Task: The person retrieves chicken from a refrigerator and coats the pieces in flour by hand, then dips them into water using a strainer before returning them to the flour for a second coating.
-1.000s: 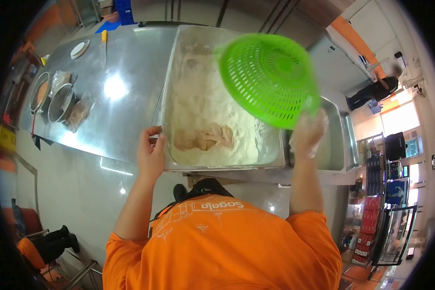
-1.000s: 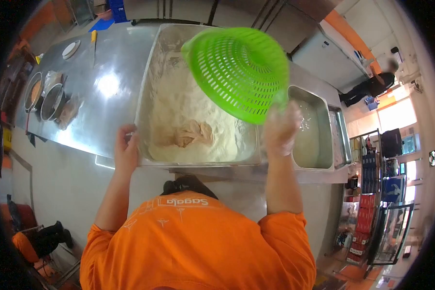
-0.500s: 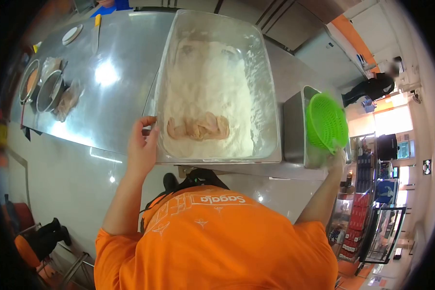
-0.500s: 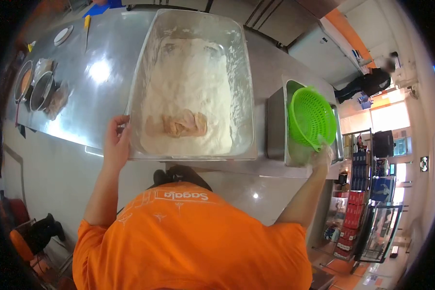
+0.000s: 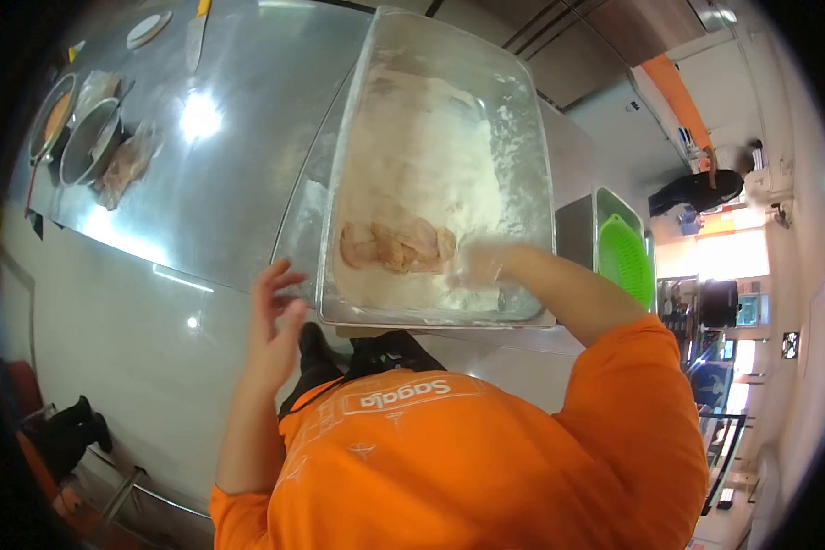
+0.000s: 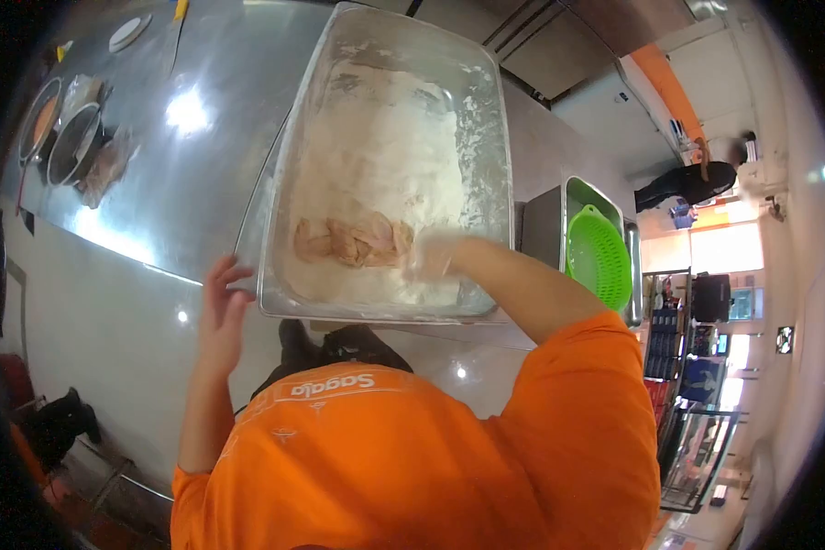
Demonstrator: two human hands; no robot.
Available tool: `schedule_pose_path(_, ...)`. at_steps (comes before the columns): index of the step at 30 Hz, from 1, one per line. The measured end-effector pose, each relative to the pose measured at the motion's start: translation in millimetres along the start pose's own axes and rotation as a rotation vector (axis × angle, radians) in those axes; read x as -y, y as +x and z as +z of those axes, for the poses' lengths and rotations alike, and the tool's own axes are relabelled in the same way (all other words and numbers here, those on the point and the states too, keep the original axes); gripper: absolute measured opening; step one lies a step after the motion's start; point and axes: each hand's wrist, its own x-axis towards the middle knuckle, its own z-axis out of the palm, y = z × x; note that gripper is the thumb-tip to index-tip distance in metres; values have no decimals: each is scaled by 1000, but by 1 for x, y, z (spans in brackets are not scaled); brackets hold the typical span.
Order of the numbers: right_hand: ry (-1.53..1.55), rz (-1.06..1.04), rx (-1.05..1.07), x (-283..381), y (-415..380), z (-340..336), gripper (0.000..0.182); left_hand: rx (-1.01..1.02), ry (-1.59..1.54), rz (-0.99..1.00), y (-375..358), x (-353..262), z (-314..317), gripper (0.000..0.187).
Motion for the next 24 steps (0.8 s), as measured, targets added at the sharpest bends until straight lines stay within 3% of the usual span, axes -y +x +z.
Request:
schedule_pose_path(2, 141, -238, 65, -2, 16, 31, 51, -186, 42, -30, -16, 45, -39, 35)
schedule_pose_path(5, 344, -392, -192, 63, -16, 8, 40, -547, 184, -153, -67, 115, -108, 28)
schedule_pose_path(7, 392, -481, -273, 92, -10, -6, 35, -690, 333, -328, -114, 157, -145, 28)
schedule_pose_path(8, 428, -380, -288, 103, -11, -9, 33, -734, 428, -454, -140, 177, -161, 29)
schedule_pose_path(11, 620, -209, -304, 118, -6, -15, 43, -584, 735, -867, -241, 270, -198, 31)
schedule_pose_path(12, 738, -232, -275, 108, 9, -14, 61, -473, 842, -1048, -269, 279, -193, 34)
schedule_pose_path(13, 880, -262, -290, 96, 12, -14, 67, -150, 1024, -1207, -306, 315, -204, 39)
schedule_pose_path(14, 1021, -296, -304, 84, 16, -14, 74, 201, 1014, -1376, -319, 326, -204, 44)
schedule_pose_path(15, 1184, -338, -364, 67, 10, -15, 67, 23, 909, -1554, -305, 292, -178, 46)
schedule_pose_path(16, 1140, -358, -317, 54, -6, -27, 51, -79, 669, -1507, -336, 339, -192, 42)
schedule_pose_path(18, 980, -249, -326, 32, -2, -45, 42, -182, 701, -1331, -296, 284, -170, 39)
schedule_pose_path(20, 745, 3, -434, 1, 45, -45, 50, -289, 734, -1145, -247, 247, -159, 35)
schedule_pose_path(22, 696, -339, -474, 27, 50, -32, 57, -366, 732, -940, -218, 254, -168, 32)
schedule_pose_path(23, 353, -264, -667, 47, 67, -23, 55, -381, 722, -836, -206, 262, -176, 31)
schedule_pose_path(24, 221, -273, -675, 65, 70, -20, 53, -398, 710, -790, -188, 254, -176, 31)
